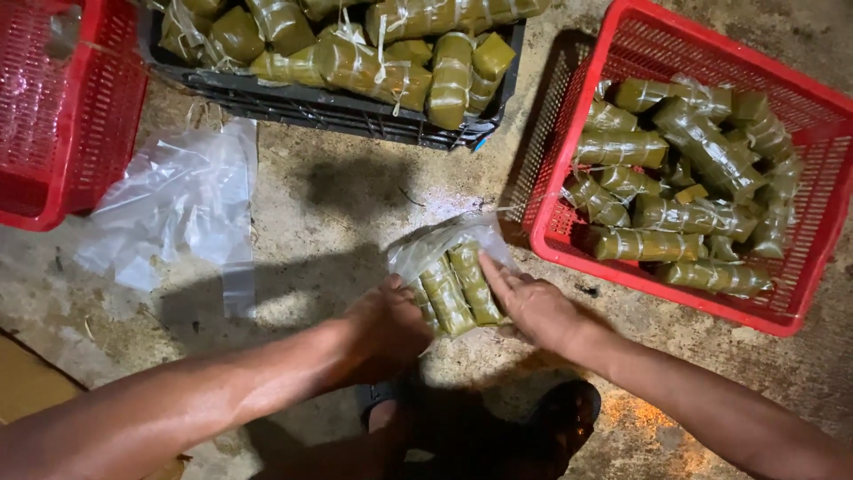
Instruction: Picking up leaf-wrapped cakes from a basket and placing them into a plastic bag, then tying the bag.
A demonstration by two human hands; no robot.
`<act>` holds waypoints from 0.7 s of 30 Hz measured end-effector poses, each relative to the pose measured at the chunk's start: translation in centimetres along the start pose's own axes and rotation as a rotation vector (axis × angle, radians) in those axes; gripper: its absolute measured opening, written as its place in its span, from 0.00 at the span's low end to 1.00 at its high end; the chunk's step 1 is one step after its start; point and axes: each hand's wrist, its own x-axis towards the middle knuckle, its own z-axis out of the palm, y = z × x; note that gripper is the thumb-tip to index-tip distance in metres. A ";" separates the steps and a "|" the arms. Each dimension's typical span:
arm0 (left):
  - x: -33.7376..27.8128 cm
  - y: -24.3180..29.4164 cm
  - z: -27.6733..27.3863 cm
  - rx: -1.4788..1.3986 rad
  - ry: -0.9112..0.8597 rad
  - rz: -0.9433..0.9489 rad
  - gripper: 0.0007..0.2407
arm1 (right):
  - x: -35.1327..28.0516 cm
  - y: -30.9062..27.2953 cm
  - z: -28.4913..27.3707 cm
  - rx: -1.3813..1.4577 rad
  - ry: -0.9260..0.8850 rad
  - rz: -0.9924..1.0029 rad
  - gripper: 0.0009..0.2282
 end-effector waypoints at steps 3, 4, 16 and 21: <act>0.5 -0.4 -4.1 0.107 0.055 -0.005 0.03 | 0.2 0.1 1.8 0.238 0.102 -0.035 0.48; 1.0 -0.5 -8.4 0.344 -0.219 0.220 0.08 | 0.4 0.6 2.6 0.129 0.152 -0.063 0.46; 1.8 -0.4 -11.2 0.281 -0.521 0.277 0.14 | -1.7 -1.0 9.2 -0.544 0.267 -0.462 0.20; 1.5 -0.3 -12.0 0.176 -0.511 0.192 0.16 | -1.6 -0.5 10.8 -0.550 0.275 -0.610 0.14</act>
